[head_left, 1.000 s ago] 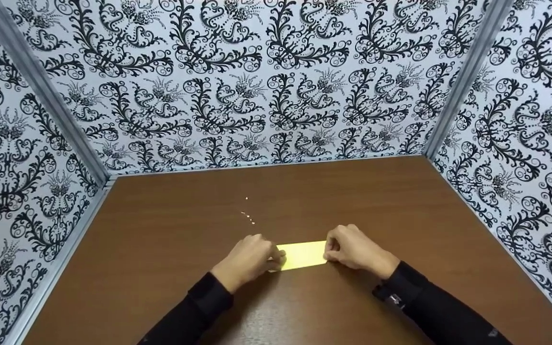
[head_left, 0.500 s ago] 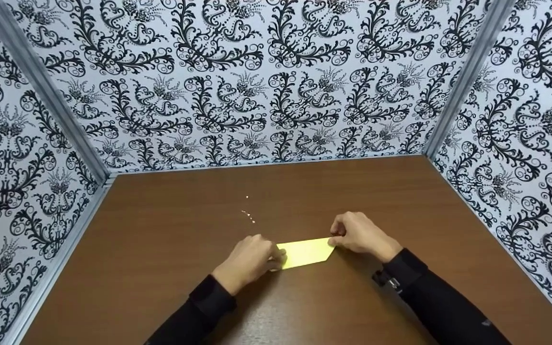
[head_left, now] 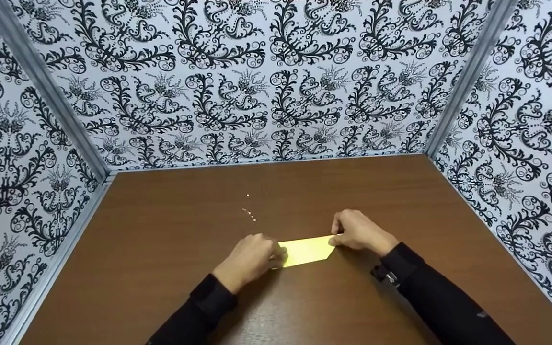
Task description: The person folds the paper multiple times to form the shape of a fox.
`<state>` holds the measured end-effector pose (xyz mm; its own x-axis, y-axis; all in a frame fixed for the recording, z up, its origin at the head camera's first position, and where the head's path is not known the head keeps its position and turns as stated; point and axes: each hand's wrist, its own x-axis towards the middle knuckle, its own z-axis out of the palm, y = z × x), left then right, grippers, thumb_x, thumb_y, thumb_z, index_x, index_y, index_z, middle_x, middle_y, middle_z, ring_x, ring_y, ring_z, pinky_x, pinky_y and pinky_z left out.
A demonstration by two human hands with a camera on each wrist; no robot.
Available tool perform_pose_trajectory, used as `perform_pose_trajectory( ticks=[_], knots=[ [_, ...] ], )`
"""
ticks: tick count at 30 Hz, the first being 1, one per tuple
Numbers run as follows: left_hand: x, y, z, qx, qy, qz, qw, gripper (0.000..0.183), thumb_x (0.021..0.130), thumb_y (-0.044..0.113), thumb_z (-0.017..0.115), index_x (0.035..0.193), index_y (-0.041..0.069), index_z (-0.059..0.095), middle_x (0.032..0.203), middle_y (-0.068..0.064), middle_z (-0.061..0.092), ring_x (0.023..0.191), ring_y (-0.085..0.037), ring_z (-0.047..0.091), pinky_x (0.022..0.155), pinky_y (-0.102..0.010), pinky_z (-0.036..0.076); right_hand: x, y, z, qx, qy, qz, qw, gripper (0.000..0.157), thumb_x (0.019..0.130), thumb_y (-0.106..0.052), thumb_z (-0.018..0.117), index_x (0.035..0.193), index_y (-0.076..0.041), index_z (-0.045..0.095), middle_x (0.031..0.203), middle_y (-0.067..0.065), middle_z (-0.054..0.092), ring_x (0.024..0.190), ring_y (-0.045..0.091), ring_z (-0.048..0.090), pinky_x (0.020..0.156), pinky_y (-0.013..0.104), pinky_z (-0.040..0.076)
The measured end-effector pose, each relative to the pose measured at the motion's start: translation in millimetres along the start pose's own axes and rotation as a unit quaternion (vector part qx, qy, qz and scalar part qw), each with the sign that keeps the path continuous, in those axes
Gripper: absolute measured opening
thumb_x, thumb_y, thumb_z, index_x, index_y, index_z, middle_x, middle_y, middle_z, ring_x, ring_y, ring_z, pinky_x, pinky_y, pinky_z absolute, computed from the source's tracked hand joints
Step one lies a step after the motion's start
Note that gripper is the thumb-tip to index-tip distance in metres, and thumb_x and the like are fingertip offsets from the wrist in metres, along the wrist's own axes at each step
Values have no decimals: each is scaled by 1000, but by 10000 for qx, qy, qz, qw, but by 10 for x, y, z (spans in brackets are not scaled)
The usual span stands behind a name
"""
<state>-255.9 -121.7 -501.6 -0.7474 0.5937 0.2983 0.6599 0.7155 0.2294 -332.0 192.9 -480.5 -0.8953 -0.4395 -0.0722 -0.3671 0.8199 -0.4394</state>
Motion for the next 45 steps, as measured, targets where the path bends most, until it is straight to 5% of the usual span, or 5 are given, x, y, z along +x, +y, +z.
perform_pose_trajectory(
  ticks=[10,16,30,45],
  knots=[
    [5,6,38,257,-43,278,9993,8,96,20,97,101,19,91,106,5,90,96,-17,86,83,-37,71,-110,20,32,289,437,-182,9985,16,96,-12,95,98,-9,78,92,3,76,81,15,62,77,33,52],
    [-37,-19,34,257,-54,114,9996,3,102,18,93,102,20,91,105,4,89,94,-18,85,80,-37,71,-131,-15,74,372,668,-203,9969,9,98,-10,94,98,-11,85,93,2,80,83,13,66,78,33,55],
    [-47,-17,29,452,-16,349,9984,8,105,19,90,113,17,92,102,1,86,92,-18,85,78,-37,71,-240,-30,105,300,920,-62,9953,5,103,-16,89,99,-16,87,93,1,80,75,14,58,71,31,46],
    [-44,-40,19,270,-145,509,9982,5,101,16,93,105,19,93,122,1,89,112,-18,86,93,-35,71,-472,-247,96,110,1285,-782,9886,7,106,-18,88,100,-22,86,94,-7,75,80,4,59,71,24,49]
  ],
)
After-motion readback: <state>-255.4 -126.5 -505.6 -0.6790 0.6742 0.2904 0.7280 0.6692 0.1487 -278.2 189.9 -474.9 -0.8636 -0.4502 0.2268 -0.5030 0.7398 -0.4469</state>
